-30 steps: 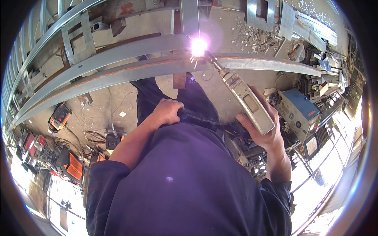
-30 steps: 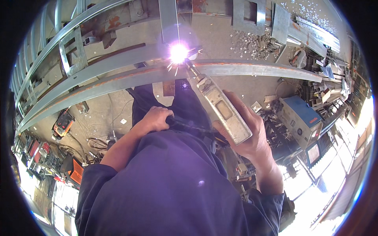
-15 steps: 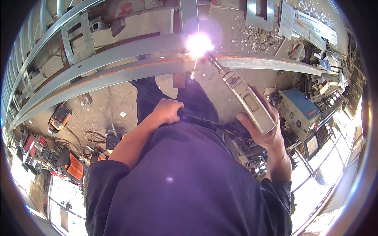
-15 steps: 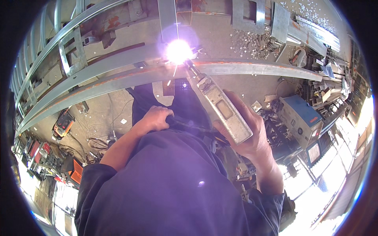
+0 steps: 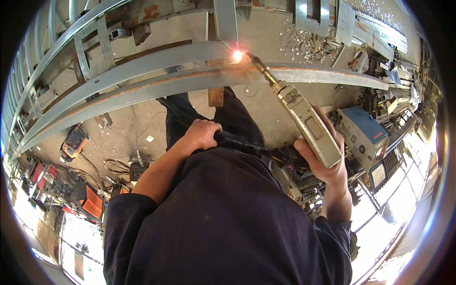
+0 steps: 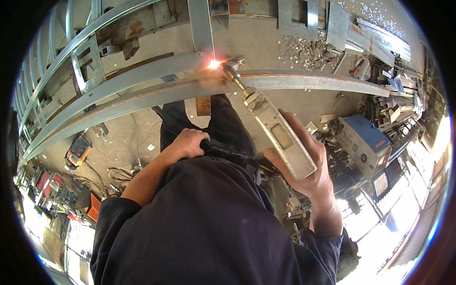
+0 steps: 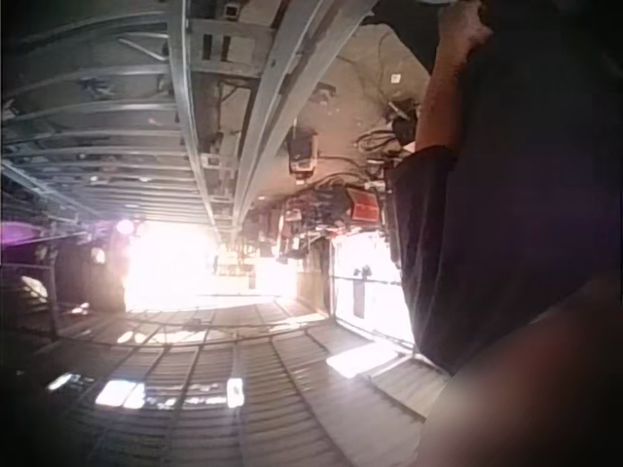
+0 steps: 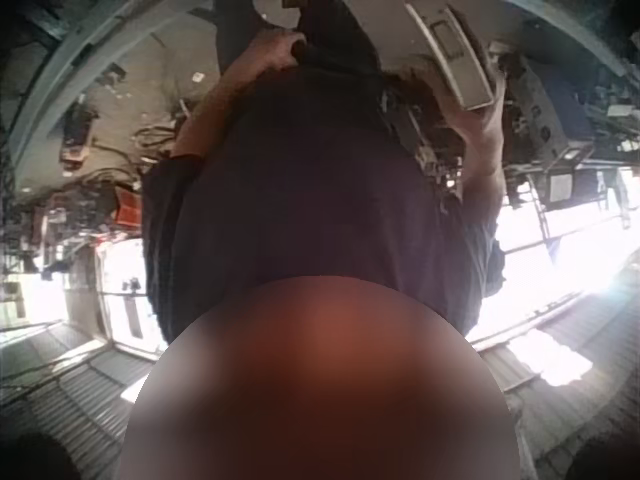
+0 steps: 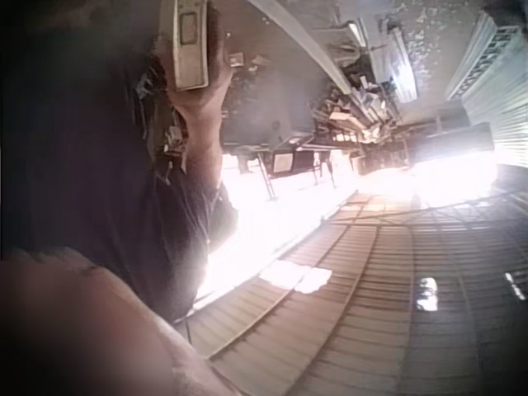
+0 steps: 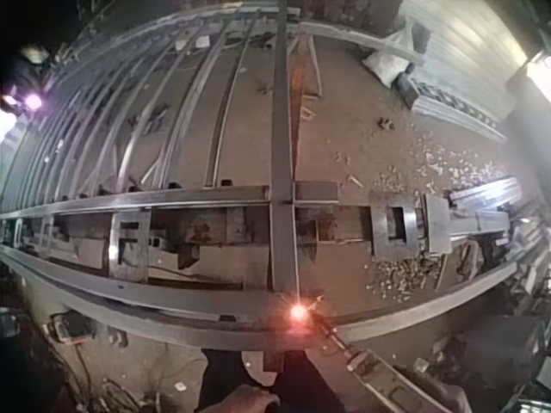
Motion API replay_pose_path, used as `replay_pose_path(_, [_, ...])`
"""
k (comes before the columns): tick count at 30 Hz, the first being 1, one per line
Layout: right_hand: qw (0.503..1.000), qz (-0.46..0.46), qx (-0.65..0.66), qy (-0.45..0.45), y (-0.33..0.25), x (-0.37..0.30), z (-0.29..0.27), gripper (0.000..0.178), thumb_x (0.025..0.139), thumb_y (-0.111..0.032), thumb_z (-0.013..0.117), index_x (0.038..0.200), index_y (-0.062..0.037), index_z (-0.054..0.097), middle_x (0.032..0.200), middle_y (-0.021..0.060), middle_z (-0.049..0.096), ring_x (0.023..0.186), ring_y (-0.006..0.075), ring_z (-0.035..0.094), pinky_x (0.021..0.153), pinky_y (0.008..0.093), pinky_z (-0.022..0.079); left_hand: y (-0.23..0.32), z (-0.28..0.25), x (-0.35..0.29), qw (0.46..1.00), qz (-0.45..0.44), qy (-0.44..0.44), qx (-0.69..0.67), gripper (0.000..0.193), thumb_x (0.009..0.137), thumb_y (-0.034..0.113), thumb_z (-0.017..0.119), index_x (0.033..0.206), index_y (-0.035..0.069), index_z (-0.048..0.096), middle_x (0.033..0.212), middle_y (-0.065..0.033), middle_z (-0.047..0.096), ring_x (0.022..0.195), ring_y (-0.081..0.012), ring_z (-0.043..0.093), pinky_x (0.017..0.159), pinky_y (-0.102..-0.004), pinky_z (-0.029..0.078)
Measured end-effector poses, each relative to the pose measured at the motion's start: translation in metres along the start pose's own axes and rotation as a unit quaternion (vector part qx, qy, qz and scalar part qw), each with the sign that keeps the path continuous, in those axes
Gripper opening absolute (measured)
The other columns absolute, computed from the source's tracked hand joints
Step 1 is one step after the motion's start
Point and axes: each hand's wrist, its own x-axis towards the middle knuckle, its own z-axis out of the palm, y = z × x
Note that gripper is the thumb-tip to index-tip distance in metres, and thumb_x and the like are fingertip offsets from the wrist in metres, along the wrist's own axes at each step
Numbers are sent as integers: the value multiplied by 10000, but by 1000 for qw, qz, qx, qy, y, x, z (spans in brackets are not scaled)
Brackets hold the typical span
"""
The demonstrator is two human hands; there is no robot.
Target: The person welds joints on a large metal frame using a handheld welding torch, moving along the structure to join multiple sections. The person repositions the torch and adjusts stance while maintaining continuous welds along the frame.
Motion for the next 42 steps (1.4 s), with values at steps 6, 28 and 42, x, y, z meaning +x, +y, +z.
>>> replay_pose_path(6, [1000, 8, 8, -11, 3, 0, -6, 674, 848, -173, 859, 1424, 17, 566, 1242, 197, 716, 1081, 307, 741, 913, 366, 565, 3, -4, -1, 1000, -10, -4, -3, 428, 693, 259, 760, 1101, 140, 705, 1124, -105, 729, 1147, -312, 657, 1023, -453, 462])
replay_pose_path(28, [999, -9, 27, -20, 13, 9, 9, 692, 830, -197, 879, 1425, -17, 573, 1206, 189, 733, 1030, 319, 752, 879, 386, 581, 7, -4, -1, 1000, -3, 4, 9, 407, 701, 235, 721, 1097, 138, 718, 1112, -96, 737, 1128, -292, 672, 998, -442, 481])
replay_pose_path(42, [1000, -25, 9, -16, 13, 9, 11, 692, 833, -188, 870, 1429, -14, 564, 1175, 191, 737, 1012, 336, 752, 860, 392, 581, 5, -4, -1, 1000, -1, 1, 10, 417, 696, 230, 728, 1102, 134, 716, 1119, -88, 734, 1137, -284, 667, 1003, -441, 471])
